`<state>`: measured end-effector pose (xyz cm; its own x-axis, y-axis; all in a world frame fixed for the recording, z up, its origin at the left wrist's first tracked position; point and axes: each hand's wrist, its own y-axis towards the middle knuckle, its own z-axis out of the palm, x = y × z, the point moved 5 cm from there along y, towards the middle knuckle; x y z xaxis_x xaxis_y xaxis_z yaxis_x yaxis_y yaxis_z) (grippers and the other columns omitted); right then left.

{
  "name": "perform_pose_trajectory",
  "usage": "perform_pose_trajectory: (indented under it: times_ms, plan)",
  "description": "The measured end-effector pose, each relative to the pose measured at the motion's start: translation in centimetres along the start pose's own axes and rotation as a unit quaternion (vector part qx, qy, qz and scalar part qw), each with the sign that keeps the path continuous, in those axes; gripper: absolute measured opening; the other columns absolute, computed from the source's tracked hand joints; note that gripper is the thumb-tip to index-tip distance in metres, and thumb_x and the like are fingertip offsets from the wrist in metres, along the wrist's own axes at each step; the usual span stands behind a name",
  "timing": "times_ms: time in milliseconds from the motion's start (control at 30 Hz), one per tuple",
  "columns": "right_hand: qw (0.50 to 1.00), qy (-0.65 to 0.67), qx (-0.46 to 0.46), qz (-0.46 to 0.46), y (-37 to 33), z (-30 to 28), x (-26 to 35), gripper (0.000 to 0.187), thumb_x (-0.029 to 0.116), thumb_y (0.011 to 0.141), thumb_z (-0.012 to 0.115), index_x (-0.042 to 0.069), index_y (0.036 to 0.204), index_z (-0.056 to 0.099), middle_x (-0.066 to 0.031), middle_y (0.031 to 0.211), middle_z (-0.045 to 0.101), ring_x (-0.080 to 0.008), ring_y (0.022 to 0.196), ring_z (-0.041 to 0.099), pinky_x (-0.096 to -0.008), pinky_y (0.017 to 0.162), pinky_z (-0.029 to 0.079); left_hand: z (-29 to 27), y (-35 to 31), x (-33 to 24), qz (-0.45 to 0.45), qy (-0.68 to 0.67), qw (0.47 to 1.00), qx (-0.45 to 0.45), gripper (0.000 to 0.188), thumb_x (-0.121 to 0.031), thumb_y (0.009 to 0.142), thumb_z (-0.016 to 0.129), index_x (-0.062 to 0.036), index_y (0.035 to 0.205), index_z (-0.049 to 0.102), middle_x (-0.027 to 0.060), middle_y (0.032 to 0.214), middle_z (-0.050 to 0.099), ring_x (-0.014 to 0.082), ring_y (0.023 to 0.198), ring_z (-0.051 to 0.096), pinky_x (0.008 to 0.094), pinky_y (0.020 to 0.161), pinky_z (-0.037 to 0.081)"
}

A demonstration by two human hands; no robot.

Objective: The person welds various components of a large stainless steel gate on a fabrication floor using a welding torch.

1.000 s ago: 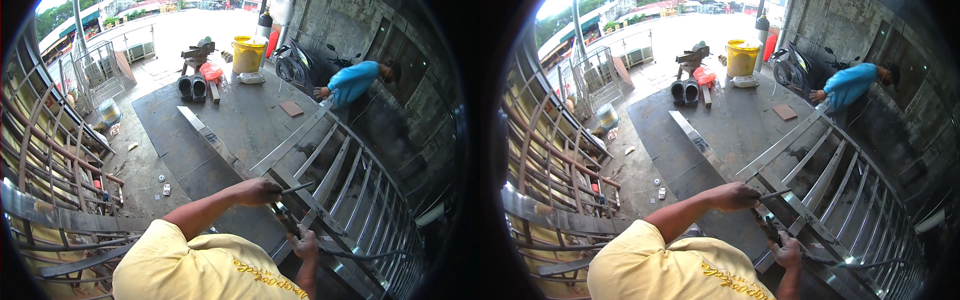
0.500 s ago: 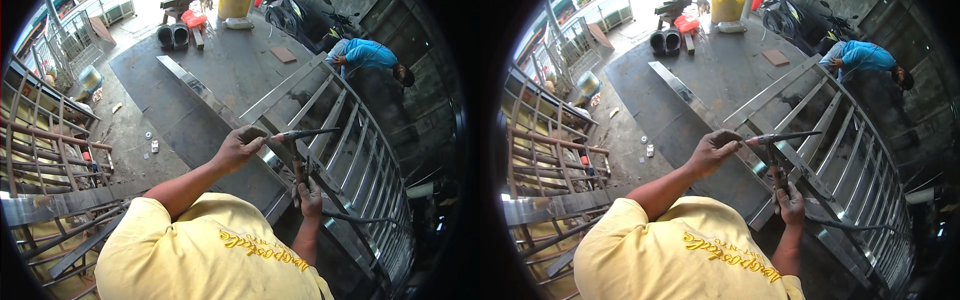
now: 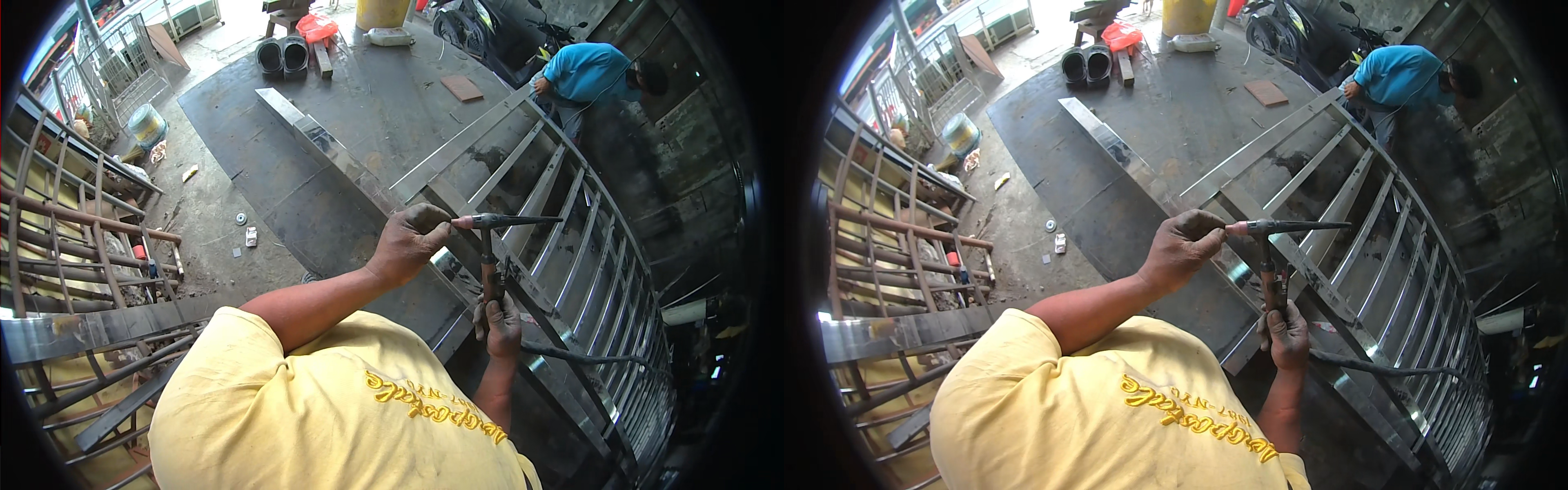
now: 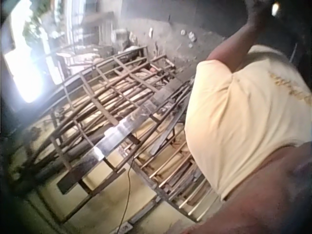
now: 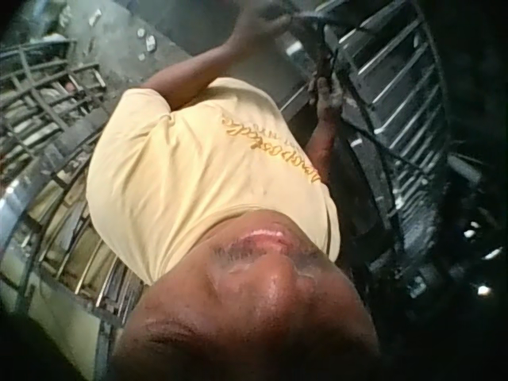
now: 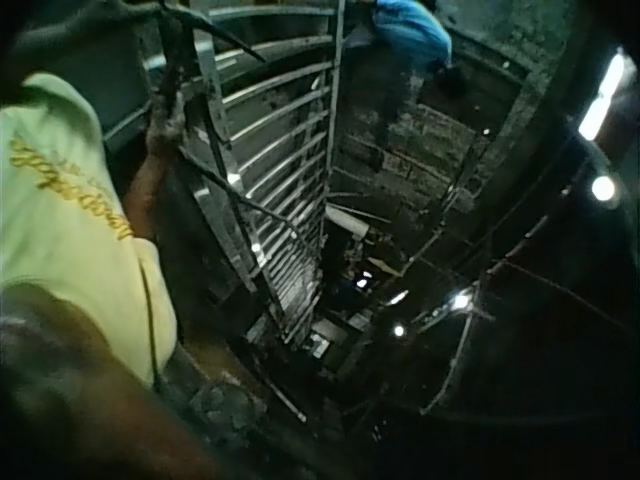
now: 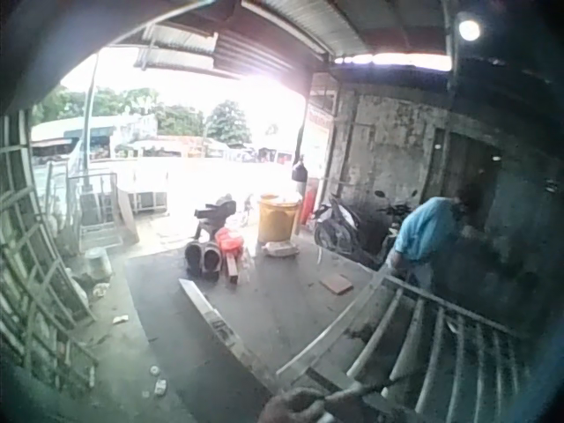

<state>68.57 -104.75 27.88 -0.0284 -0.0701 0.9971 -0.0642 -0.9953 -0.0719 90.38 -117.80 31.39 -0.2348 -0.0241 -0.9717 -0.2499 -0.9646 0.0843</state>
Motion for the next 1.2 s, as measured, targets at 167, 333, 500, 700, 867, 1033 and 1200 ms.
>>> perform_pose_trajectory:
  times_ms: [167,333,500,700,867,1033,1200]
  plan:
    - [0.999,-0.032,-0.009,-0.012,-0.5,0.4,0.5,0.035,0.037,0.1,0.062,0.004,0.108,0.057,-0.0025,0.07,0.059,-0.0067,0.049,0.047,-0.021,0.045,0.035,-0.2,-0.1,0.5,0.061,0.031,0.997,-0.034,0.014,-0.009,0.091,0.069,0.0003,0.101,0.066,0.0037,0.088,0.068,0.0089,0.079,0.061,0.0268,0.07,0.051]
    - [1.0,-0.01,0.008,0.003,-1.1,0.3,0.4,0.035,0.036,0.1,0.062,0.003,0.11,0.057,-0.0017,0.07,0.059,-0.0065,0.049,0.048,-0.0206,0.045,0.037,-0.2,-0.1,-1.3,0.208,0.182,0.96,-0.037,0.02,-0.005,0.077,0.072,-0.0029,0.097,0.067,0.0096,0.084,0.064,0.0206,0.078,0.063,0.0326,0.072,0.052]
    - [1.0,-0.004,0.011,-0.007,-1.4,0.6,0.8,0.036,0.037,0.099,0.063,0.003,0.111,0.057,-0.0021,0.071,0.059,-0.0071,0.049,0.048,-0.0208,0.045,0.037,0.3,-0.3,-2.7,0.263,0.2,0.943,-0.026,0.02,-0.005,0.071,0.073,-0.0051,0.089,0.064,0.0081,0.081,0.062,0.0245,0.078,0.061,0.0352,0.073,0.05]
    - [1.0,0.008,-0.005,-0.013,-1.9,0.4,0.8,0.039,0.039,0.098,0.064,0.003,0.111,0.057,-0.0035,0.072,0.059,-0.0077,0.05,0.048,-0.021,0.045,0.037,1.3,0.2,-2.7,0.28,0.193,0.94,-0.022,0.019,-0.006,0.07,0.073,-0.0056,0.084,0.06,0.0077,0.079,0.06,0.0254,0.076,0.059,0.0352,0.07,0.048]
    - [0.999,0.025,-0.007,-0.031,-1.4,0.5,1.2,0.042,0.041,0.096,0.066,0.002,0.11,0.058,-0.0036,0.072,0.059,-0.0075,0.049,0.047,-0.0213,0.045,0.036,1.3,0.5,-3.2,0.32,0.165,0.932,-0.035,0.017,-0.007,0.069,0.071,-0.0062,0.082,0.06,0.0092,0.077,0.059,0.029,0.075,0.057,0.0395,0.069,0.047]
    - [0.999,0.038,-0.016,-0.027,-1.4,0.0,1.4,0.041,0.04,0.097,0.065,0.002,0.108,0.058,-0.0034,0.071,0.059,-0.0071,0.049,0.046,-0.021,0.044,0.035,1.6,0.6,-3.7,0.341,0.167,0.925,-0.02,0.018,-0.003,0.07,0.068,-0.0049,0.085,0.057,0.0082,0.078,0.054,0.0241,0.072,0.053,0.0337,0.068,0.045]
    - [0.996,0.073,-0.037,-0.034,-1.4,-0.8,1.0,0.04,0.04,0.098,0.064,0.001,0.109,0.058,-0.0037,0.069,0.059,-0.0071,0.047,0.045,-0.0212,0.044,0.035,1.4,0.8,-2.7,0.247,0.094,0.964,-0.004,0.014,-0.002,0.078,0.06,-0.0022,0.092,0.06,0.0077,0.082,0.056,0.0223,0.075,0.054,0.0299,0.074,0.046]
